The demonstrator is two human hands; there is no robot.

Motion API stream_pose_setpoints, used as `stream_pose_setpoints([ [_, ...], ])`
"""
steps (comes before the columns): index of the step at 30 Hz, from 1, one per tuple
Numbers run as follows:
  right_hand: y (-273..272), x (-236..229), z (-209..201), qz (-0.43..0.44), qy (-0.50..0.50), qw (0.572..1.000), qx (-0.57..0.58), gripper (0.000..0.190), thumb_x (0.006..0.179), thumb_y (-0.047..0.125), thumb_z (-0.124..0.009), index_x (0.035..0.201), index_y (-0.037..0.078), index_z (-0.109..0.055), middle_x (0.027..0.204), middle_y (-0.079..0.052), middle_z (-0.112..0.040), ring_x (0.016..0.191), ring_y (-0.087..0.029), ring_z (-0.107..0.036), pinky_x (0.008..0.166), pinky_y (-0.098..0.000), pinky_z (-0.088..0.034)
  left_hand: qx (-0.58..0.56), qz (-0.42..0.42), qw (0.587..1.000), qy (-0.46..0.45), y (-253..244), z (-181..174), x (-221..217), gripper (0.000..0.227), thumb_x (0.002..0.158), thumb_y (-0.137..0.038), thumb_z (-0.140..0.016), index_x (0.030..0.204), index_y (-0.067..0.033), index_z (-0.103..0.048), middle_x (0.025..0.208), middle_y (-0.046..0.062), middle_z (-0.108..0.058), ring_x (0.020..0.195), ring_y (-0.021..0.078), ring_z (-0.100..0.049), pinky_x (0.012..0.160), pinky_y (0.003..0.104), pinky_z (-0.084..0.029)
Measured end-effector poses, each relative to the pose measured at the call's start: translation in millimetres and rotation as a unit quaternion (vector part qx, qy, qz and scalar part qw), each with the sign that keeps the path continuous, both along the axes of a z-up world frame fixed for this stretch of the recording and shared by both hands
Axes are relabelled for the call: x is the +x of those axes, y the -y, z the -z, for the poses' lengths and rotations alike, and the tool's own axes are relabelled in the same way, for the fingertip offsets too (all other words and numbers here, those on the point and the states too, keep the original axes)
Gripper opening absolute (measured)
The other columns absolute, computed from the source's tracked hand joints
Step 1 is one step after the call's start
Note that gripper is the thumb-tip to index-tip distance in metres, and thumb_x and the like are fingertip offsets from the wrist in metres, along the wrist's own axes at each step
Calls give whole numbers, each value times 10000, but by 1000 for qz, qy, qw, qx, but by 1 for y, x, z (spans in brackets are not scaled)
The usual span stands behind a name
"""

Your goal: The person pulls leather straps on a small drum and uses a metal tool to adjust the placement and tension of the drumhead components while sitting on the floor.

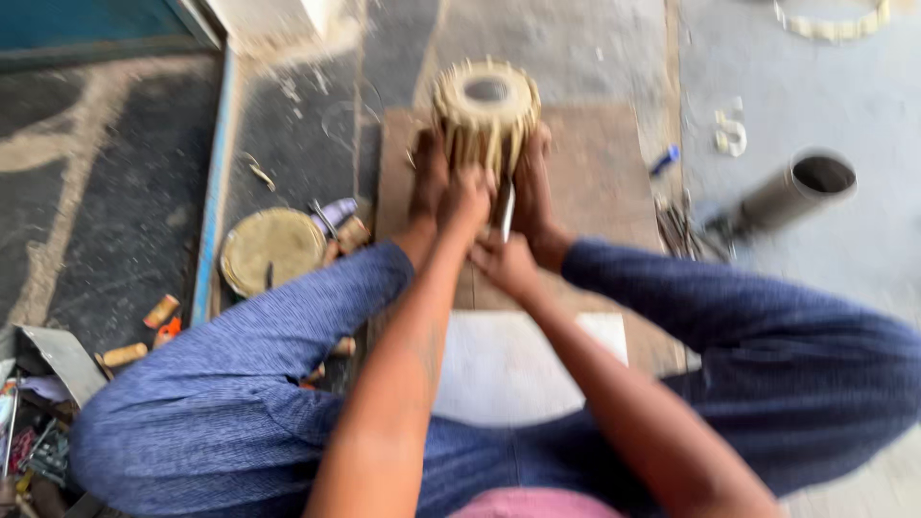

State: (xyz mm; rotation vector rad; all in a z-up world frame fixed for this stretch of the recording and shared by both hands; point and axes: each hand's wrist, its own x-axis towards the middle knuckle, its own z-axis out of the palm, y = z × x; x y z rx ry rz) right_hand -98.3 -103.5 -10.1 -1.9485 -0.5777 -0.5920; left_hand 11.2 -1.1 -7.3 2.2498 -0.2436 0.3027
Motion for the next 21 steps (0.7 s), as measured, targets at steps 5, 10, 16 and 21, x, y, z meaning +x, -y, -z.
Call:
stream_pose_setpoints([
  [5, 18, -29, -56, 29, -402, 914, 50, 441, 966, 323, -705, 663, 33, -570, 576, -33, -517, 494, -119, -471, 467, -335, -389, -59, -74, 994, -46, -8, -34, -7, 332, 915, -405, -596, 943, -115, -754, 996, 211, -727, 930, 429, -674, 794, 529, -523],
  [10, 3, -52, -64, 11, -379, 916, 132, 463, 962, 285, -719, 662, 58, -449, 627, 49, -399, 584, -58, -351, 495, -318, -302, -168, -101, 971, -137, 26, -41, 28, 526, 924, -545, -624, 956, -27, -703, 978, 215, -716, 912, 379, -672, 825, 475, -515],
  [16, 8, -30, -76, 31, -322, 945, 49, 444, 919, 273, -723, 665, 47, -436, 589, 30, -381, 593, -60, -361, 503, -316, -338, -425, 109, 866, -240, 44, -38, 73, 764, 860, -707, -649, 1192, -29, -538, 783, 10, -446, 580, 98, -394, 503, 272, -324],
  [21, 13, -8, -80, 50, -365, 925, 88, 339, 880, 195, -707, 675, 34, -490, 599, 40, -404, 595, -65, -360, 506, -330, -320, -422, 97, 886, -165, 54, -16, 98, 660, 847, -621, -736, 1128, -55, -547, 848, -40, -514, 752, 67, -493, 677, 221, -414],
])
